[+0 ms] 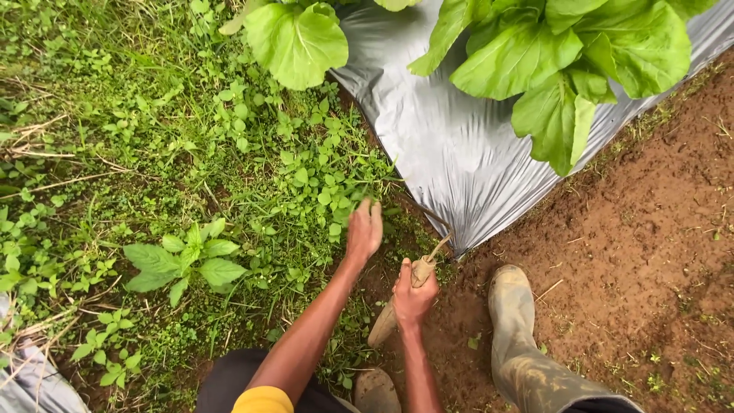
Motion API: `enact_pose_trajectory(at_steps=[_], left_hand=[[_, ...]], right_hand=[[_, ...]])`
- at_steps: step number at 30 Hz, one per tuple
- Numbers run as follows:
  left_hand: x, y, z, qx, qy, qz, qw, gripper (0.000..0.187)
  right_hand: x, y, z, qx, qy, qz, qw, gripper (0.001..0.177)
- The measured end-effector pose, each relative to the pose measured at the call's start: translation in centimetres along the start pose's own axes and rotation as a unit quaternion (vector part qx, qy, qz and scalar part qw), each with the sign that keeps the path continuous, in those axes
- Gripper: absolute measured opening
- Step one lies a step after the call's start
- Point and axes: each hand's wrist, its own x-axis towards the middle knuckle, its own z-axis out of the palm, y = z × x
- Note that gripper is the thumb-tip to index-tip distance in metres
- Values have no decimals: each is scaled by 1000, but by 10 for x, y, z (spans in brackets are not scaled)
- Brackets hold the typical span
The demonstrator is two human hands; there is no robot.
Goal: The person uses a small hand hoe to remove weeds from the soil along the edge of a plastic-covered garden bed. They repeatedly strike the ground to loosen the weeds and pull them out by hand, discarding them to the side.
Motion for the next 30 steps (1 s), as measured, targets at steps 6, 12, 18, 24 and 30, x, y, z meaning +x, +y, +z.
enact_pose_trajectory(at_steps=[6, 12, 18, 24, 30], left_hand=[[8, 3, -5, 15, -92, -34, 995, 89], [37, -38, 17, -12, -83, -9, 996, 76], [53, -84, 33, -11, -75, 73, 994, 49], [37, -77, 21, -6, -94, 43, 995, 50], [26, -52, 11, 11, -37, 10, 999, 59]], right_hand=[[2, -14, 7, -12, 5, 15, 1000, 18], [3, 12, 8, -17, -11, 27, 999, 19], [1, 12, 7, 17, 4, 32, 999, 14], [-2, 13, 2, 19, 9, 37, 999, 16], [-8, -7, 4, 24, 4, 23, 999, 14]])
